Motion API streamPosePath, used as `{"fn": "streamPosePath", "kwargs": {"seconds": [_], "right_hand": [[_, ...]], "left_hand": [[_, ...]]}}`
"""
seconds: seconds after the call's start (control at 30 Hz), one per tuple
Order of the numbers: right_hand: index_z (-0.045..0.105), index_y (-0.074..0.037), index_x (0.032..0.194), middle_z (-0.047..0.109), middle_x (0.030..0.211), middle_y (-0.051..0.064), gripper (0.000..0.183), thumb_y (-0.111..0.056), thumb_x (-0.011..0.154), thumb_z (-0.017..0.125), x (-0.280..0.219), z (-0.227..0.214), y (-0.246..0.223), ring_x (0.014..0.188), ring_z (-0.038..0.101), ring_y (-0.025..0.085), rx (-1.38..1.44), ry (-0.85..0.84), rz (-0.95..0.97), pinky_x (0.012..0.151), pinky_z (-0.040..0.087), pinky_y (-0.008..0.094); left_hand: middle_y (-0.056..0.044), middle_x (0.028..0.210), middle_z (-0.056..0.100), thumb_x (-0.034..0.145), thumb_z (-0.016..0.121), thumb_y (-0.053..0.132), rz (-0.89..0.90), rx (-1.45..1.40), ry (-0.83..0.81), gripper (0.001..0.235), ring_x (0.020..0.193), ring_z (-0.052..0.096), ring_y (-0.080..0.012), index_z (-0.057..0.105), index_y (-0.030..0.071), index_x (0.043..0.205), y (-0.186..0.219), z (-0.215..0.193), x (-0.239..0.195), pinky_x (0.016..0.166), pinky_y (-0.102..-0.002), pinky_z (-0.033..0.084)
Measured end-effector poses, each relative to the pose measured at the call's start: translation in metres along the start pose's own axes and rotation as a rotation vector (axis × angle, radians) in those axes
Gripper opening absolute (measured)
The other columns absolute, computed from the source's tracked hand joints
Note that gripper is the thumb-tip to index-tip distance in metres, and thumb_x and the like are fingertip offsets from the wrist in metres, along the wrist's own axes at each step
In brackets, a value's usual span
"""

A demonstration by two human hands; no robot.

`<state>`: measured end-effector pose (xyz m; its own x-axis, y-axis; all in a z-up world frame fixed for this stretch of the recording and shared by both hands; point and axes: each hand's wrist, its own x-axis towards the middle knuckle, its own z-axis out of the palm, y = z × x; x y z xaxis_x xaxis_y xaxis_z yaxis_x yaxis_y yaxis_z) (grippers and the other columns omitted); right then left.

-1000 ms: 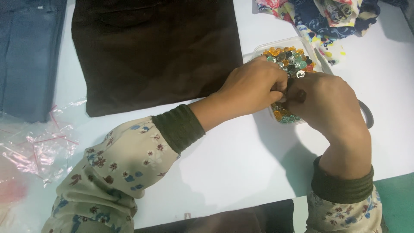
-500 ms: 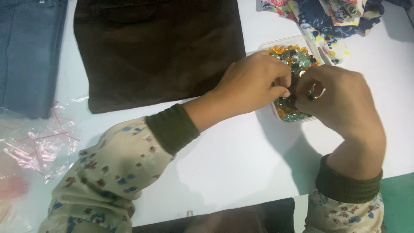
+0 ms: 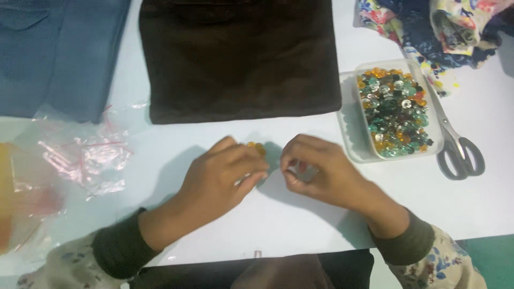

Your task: Packaging small decorative beads into individual plastic resealable bags

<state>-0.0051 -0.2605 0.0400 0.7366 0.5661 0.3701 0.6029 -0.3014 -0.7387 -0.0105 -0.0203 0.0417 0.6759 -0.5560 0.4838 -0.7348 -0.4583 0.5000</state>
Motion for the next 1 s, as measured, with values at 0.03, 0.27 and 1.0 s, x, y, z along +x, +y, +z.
{"fn": "streamPosePath", "kwargs": {"seconds": [0.03, 0.27, 1.0], "right_hand": [[0.065, -0.009, 0.094, 0.064, 0.091, 0.005, 0.019, 0.004, 0.084, 0.074, 0.000, 0.012, 0.002, 0.074, 0.059, 0.015, -0.001, -0.008, -0.004, 0.063, 0.051, 0.024], [0.066, -0.009, 0.091, 0.069, 0.077, 0.007, 0.021, -0.001, 0.077, 0.079, 0.001, 0.051, 0.007, 0.069, 0.073, 0.025, -0.234, 0.026, 0.160, 0.057, 0.063, 0.034], [0.067, -0.014, 0.090, 0.063, 0.072, 0.002, 0.021, -0.016, 0.081, 0.086, 0.008, 0.071, 0.000, 0.060, 0.062, 0.021, -0.336, 0.196, 0.028, 0.049, 0.051, 0.031]], "left_hand": [[-0.001, 0.097, 0.070, 0.090, 0.078, 0.009, -0.005, 0.002, 0.008, 0.009, 0.082, 0.057, -0.0231, 0.076, 0.014, 0.097, -0.004, 0.001, -0.010, 0.069, -0.033, 0.050], [-0.003, 0.079, 0.067, 0.082, 0.082, 0.014, -0.023, 0.139, 0.055, 0.025, 0.072, 0.065, -0.0236, 0.070, 0.014, 0.103, -0.016, 0.021, -0.044, 0.065, -0.032, 0.054], [-0.012, 0.093, 0.071, 0.087, 0.078, 0.010, -0.127, -0.019, 0.186, 0.030, 0.079, 0.071, -0.0309, 0.063, 0.008, 0.112, 0.012, -0.030, -0.075, 0.070, -0.039, 0.056]]}}
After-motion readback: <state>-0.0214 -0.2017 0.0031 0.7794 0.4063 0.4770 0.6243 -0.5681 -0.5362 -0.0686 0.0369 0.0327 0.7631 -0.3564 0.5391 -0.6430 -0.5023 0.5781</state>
